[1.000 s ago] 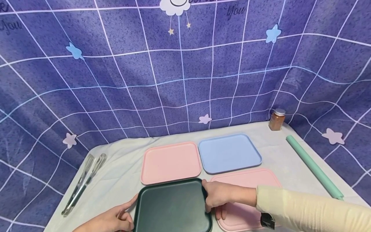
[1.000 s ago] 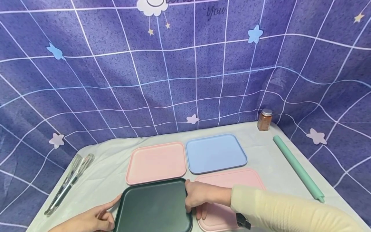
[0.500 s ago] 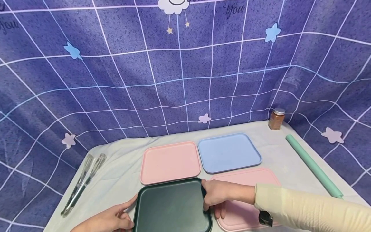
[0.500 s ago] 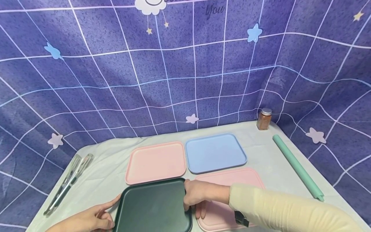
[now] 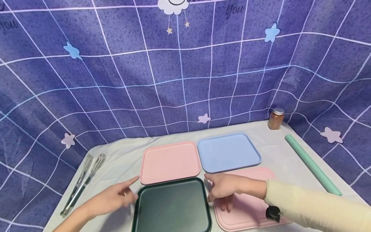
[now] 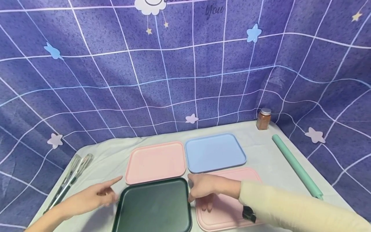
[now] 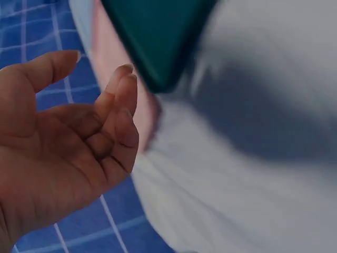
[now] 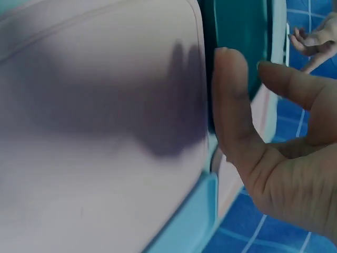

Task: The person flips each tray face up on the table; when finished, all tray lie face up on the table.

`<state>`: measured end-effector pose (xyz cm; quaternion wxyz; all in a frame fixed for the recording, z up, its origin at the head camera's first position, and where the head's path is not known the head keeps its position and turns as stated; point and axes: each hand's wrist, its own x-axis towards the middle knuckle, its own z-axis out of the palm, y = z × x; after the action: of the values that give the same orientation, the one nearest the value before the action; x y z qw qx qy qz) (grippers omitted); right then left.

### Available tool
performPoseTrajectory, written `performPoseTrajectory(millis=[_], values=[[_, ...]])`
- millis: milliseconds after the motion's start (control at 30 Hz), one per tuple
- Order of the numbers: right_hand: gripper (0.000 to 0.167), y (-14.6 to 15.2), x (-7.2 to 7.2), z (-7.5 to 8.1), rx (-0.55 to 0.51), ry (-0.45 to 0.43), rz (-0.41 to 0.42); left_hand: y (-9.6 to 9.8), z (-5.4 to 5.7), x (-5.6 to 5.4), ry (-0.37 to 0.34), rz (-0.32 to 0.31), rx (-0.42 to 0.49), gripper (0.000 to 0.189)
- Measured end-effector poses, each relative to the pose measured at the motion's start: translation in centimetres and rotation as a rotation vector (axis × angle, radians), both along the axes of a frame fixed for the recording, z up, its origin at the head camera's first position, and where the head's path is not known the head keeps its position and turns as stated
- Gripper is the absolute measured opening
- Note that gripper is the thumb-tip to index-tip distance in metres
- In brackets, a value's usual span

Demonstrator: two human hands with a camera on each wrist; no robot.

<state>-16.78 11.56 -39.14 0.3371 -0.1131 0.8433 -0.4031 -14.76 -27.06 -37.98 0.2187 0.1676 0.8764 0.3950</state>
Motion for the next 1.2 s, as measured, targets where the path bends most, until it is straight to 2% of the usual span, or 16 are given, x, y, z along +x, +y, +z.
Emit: performPoseTrajectory(millis=[33, 100, 233, 433, 533, 667, 833, 933, 1067, 1200], values=[[0.099, 0.6, -0.1, 0.3, 0.002, 0.005, 0.006, 0.7, 0.5, -0.2, 0.004, 0.003, 0.007, 0.073], [0.097, 1.9, -0.3, 0.8, 0.013, 0.033, 0.039, 2.4, 1.2, -0.3, 0.01, 0.005, 0.018, 0.071], [0.089, 5.2, -0.5, 1.8, 0.061, 0.073, 0.083, 6.4, 1.4, -0.5, 0.009, -0.025, 0.073, 0.069], [0.081, 10.5, -0.1, 2.7, 0.142, 0.065, 0.046, 12.3, 0.1, -0.5, -0.107, -0.072, 0.16, 0.07], [0.081, 13.2, 0.3, 2.7, 0.206, 0.068, 0.021, 14.8, -0.9, -0.5, -0.192, -0.076, 0.164, 0.07], [0.085, 16.4, 1.0, 2.2, 0.302, 0.077, -0.023, 17.6, -2.1, -0.1, -0.243, -0.072, 0.131, 0.071], [0.092, 19.2, 1.8, 1.2, 0.333, 0.068, -0.1, 20.1, -3.0, 0.2, -0.258, -0.078, 0.064, 0.076], [0.097, 20.2, 2.3, 0.5, 0.341, 0.027, -0.14, 21.1, -3.3, 0.2, -0.277, -0.09, 0.028, 0.082], [0.097, 21.1, 2.8, -0.4, 0.337, -0.034, -0.186, 21.8, -3.6, 0.1, -0.311, -0.124, -0.017, 0.087], [0.099, 21.7, 3.1, -1.2, 0.267, -0.073, -0.204, 22.0, -3.8, 0.1, -0.341, -0.161, -0.048, 0.089]])
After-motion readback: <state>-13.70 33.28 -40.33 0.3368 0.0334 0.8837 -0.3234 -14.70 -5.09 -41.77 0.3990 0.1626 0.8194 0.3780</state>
